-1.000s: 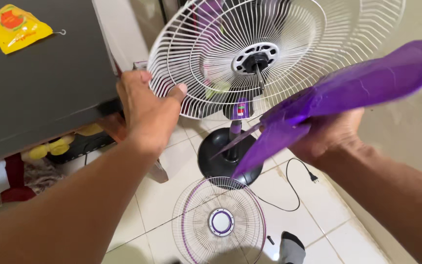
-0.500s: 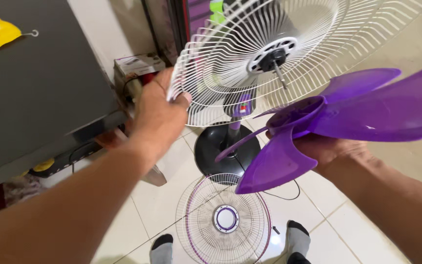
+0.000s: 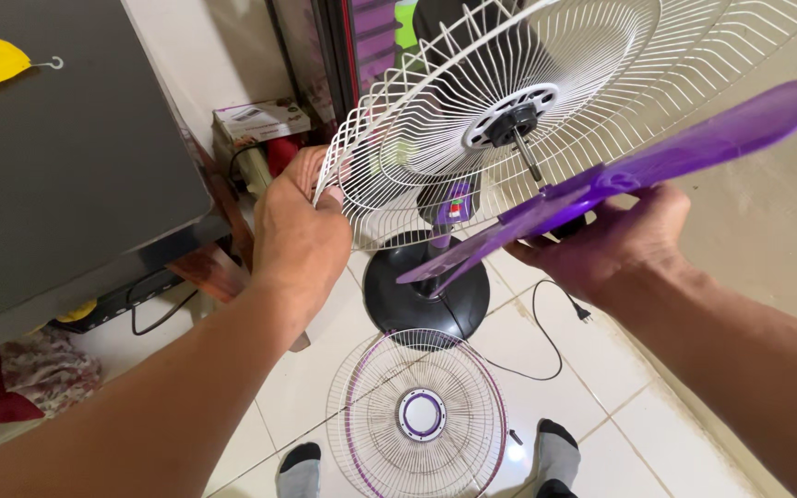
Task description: The person disassembles a standing electric fan by removing the front grille, fan blades, and rear grille. They then reassemble the fan by reinstalling the rear grille, fan blades, and front grille.
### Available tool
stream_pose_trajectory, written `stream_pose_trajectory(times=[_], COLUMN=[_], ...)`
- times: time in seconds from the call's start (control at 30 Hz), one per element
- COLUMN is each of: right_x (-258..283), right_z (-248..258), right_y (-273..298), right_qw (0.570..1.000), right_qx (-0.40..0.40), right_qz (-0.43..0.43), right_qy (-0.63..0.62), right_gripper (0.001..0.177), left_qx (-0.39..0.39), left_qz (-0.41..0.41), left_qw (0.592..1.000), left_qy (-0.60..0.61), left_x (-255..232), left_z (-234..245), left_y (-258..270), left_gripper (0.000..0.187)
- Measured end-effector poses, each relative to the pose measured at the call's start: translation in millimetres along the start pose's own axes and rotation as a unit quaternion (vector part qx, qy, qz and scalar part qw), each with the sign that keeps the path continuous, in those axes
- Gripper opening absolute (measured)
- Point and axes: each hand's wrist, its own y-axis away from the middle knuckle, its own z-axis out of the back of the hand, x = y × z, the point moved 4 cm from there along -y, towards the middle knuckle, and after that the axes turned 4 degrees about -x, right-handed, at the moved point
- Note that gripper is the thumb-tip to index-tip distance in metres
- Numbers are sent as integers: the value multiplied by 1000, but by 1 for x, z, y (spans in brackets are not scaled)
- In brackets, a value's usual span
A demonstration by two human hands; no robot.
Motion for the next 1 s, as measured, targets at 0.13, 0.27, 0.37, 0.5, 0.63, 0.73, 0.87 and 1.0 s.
stream_pose_trajectory(times=[0.13,0.27,0.37,0.5,0.63,0.73,0.87,1.0], right_x=[0,-1,-2,-3,-5,-7,-8,-10], right_z=[-9,-8,-8,-10,-13,-18,-41,-50], right_y=[-2,-4,-5,-9,-15,-20,-35,-47], right_qw=[1000,999,999,1000,1000,999,999,997], right_qx=[14,11,11,10,7,6,26,69], right_qz=[-22,-40,-41,-21,3,26,-2,24], right_qy=[-3,-27,-21,-10,5,34,27,26], right_gripper=[52,53,57,54,44,49,58,57], left_qx=[6,0,-2,-4,8,7,51,70], left_qz=[33,25,24,35,43,12,-54,-74], left_qw=[999,999,999,998,998,999,994,986], left_qy=[-27,-24,-31,-50,-52,-47,-86,-135], left_x=[2,-1,-2,-2,-1,0,2,7], left_z=[1,1,1,1,2,4,6,12], left_y=[0,1,1,1,1,-2,-5,-7], left_gripper=[33,33,35,36,38,42,38,44])
